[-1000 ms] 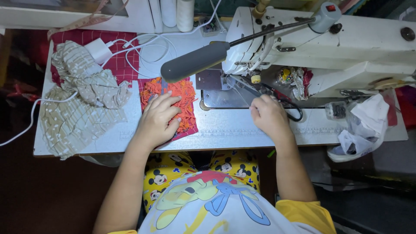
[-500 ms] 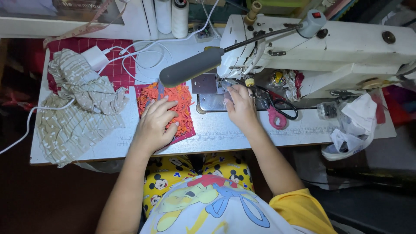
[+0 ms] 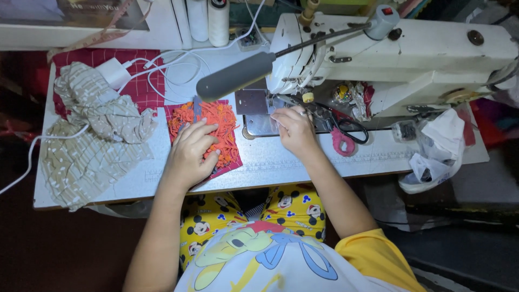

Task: The person handles a piece of mesh fabric and then proceeds to carefully arrange small orange fabric scraps onto a base fabric at a sewing workstation.

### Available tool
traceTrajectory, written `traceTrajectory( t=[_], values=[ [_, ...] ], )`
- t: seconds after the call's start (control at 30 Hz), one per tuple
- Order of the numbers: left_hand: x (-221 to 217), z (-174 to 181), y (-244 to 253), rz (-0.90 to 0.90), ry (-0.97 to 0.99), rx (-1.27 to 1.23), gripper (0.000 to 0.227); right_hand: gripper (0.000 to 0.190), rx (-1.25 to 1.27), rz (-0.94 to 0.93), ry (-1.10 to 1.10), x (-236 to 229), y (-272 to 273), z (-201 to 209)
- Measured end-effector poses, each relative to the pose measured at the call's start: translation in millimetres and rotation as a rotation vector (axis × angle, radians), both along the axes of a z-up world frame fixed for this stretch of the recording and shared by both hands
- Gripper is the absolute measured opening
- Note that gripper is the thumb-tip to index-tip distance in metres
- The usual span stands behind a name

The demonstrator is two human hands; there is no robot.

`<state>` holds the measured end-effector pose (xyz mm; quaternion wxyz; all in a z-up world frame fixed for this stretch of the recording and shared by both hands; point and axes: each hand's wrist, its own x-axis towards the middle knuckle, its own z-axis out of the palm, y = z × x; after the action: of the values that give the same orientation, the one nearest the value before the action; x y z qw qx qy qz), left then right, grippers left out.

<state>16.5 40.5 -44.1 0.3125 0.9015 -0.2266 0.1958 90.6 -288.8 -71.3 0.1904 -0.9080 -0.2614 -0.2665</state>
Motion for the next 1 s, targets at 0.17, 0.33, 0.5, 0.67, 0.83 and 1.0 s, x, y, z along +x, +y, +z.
traceTrajectory(
  t=[0.17,0.33,0.5,0.67,0.83,1.0],
  values=[
    [2.8,-2.0,-0.9,0.015,-0.021,-0.027,0.019,0.025,-0.007,0.012,-0.002,-1.1,3.3,1.6],
    [2.4,0.5,-1.7,0.029,-0.017,-0.032,0.019,0.032,0.021,-0.01,-0.053,2.1,0.2,2.4],
    [1.7,-2.1,-2.8,0.037,-0.017,-0.028,0.018,0.026,-0.071,-0.034,-0.079,-5.9,6.6,13.3],
    [0.4,-1.4,-1.3,0.043,-0.063,-0.026,0.019,0.033,-0.08,-0.033,-0.121,-3.8,7.3,11.2],
    [-0.4,-2.5,-1.3,0.046,-0.042,-0.054,0.019,0.029,-0.207,-0.092,-0.124,-8.4,7.4,6.5],
    [2.2,-1.0,-1.1,0.049,-0.032,-0.051,0.019,0.031,-0.248,-0.16,-0.104,-6.8,12.4,17.4]
  ],
)
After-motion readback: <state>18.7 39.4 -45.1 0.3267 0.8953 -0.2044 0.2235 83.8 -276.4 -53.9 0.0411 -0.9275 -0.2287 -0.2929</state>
